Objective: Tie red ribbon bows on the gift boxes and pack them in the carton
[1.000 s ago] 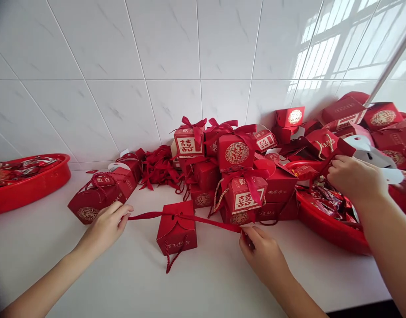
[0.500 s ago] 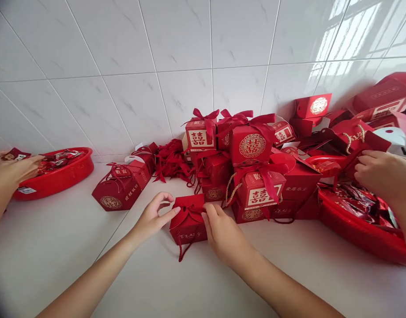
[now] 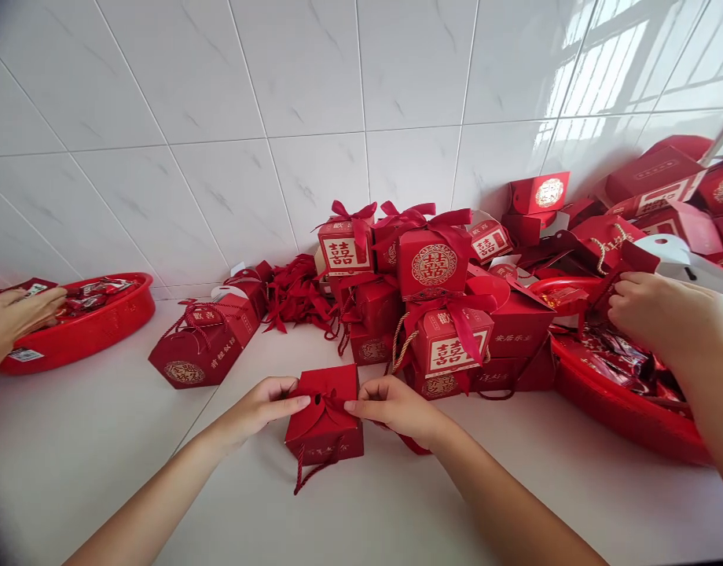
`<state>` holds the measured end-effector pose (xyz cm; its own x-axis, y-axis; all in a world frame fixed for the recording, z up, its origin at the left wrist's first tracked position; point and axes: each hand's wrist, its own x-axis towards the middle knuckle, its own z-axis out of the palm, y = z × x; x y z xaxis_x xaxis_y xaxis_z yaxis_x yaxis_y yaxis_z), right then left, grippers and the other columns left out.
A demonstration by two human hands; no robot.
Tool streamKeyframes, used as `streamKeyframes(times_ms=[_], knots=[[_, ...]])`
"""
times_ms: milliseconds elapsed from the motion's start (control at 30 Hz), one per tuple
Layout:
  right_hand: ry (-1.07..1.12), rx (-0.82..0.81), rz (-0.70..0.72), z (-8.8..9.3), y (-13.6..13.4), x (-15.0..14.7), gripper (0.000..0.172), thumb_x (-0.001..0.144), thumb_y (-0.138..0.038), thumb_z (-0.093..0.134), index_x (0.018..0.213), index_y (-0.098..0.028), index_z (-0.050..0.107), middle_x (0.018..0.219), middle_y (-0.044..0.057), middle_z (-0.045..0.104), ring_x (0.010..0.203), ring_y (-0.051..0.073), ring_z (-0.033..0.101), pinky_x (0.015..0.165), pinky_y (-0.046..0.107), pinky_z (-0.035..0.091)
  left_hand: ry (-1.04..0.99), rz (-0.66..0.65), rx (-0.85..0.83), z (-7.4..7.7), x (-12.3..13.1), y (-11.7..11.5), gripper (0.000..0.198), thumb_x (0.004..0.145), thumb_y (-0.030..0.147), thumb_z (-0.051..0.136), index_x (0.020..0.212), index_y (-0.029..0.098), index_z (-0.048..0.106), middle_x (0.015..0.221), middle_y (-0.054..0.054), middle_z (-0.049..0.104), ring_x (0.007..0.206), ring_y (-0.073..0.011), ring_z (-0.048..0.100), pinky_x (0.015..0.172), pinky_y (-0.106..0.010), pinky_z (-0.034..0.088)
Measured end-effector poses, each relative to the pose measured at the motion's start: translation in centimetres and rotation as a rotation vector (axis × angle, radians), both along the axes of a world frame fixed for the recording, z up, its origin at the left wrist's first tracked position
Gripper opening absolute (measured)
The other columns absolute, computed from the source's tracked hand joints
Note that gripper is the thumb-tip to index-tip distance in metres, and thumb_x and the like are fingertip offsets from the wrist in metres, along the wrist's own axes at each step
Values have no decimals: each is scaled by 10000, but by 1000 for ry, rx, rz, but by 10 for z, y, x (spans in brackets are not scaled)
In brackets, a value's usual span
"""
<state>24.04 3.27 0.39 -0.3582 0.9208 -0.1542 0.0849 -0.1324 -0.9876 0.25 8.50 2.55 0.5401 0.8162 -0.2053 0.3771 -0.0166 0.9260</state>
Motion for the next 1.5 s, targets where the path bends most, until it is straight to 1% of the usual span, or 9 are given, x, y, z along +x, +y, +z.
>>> streamKeyframes(times_ms=[300, 467, 567, 733, 867, 1033, 1233, 1367, 1500], knots=[[77, 46, -4, -2, -2, 22, 419, 710, -484, 761, 593, -164, 518, 527, -59, 429, 513, 71, 338, 508, 242, 223, 62, -118, 94, -8, -14, -5, 577, 725, 507, 716, 608, 208, 238, 611, 69, 264, 581, -86, 245, 542, -255, 159], [77, 22, 28, 3, -5, 24, 378, 740, -455, 751, 585, -156, 579, 511, -42, 479, 510, 76, 377, 536, 253, 266, 94, -121, 121, -10, -18, -8, 557, 748, 530, 689, 616, 204, 257, 628, 64, 280, 596, -91, 266, 552, -254, 190], [168, 24, 54, 7, -8, 26, 368, 776, -436, 727, 579, -147, 613, 536, -12, 540, 545, 93, 442, 573, 258, 322, 163, -137, 152, -4, -20, -12, 424, 803, 545, 622, 699, 194, 407, 707, 41, 410, 656, -115, 390, 600, -250, 307], [203, 73, 80, 23, -15, 29, 362, 849, -444, 646, 658, -137, 672, 640, 34, 620, 635, 126, 538, 646, 268, 410, 335, 35, 416, 20, -17, -33, 442, 798, 534, 635, 1115, 276, 468, 1230, -45, 505, 1094, -250, 503, 869, -349, 434], [228, 93, 40, 40, -21, 20, 298, 848, -411, 644, 700, -157, 692, 661, 21, 614, 636, 125, 541, 640, 262, 442, 330, 22, 616, 32, 6, -53, 506, 794, 528, 640, 1186, 293, 424, 1279, -76, 491, 1148, -289, 503, 878, -394, 468], [260, 109, 59, 52, -24, 8, 280, 846, -420, 633, 782, -158, 711, 722, 36, 637, 676, 148, 580, 731, 306, 498, 307, 82, 918, 26, 40, -54, 516, 805, 372, 657, 1208, 238, 363, 1245, -126, 509, 1158, -303, 498, 949, -462, 414], [75, 132, -65, 42, -25, 7, 276, 836, -410, 646, 857, -148, 731, 700, 25, 621, 615, 114, 530, 630, 269, 471, 217, 297, 968, 22, 40, -39, 436, 803, 245, 587, 1186, 231, 378, 1178, -91, 539, 993, -238, 563, 902, -415, 423], [-8, 239, -81, 29, -18, -9, 267, 843, -378, 626, 965, -157, 710, 771, 28, 632, 636, 116, 519, 619, 263, 461, 261, 284, 1071, 20, 39, -42, 395, 822, 264, 562, 1178, 213, 399, 1171, -104, 553, 1052, -267, 557, 909, -422, 401], [-57, 382, -93, 17, -13, -28, 182, 868, -287, 552, 813, -162, 672, 701, 13, 592, 631, 124, 507, 612, 260, 442, 319, 240, 1108, 25, 35, -49, 326, 814, 227, 539, 1127, 224, 448, 1172, -101, 573, 1097, -286, 548, 908, -431, 393]])
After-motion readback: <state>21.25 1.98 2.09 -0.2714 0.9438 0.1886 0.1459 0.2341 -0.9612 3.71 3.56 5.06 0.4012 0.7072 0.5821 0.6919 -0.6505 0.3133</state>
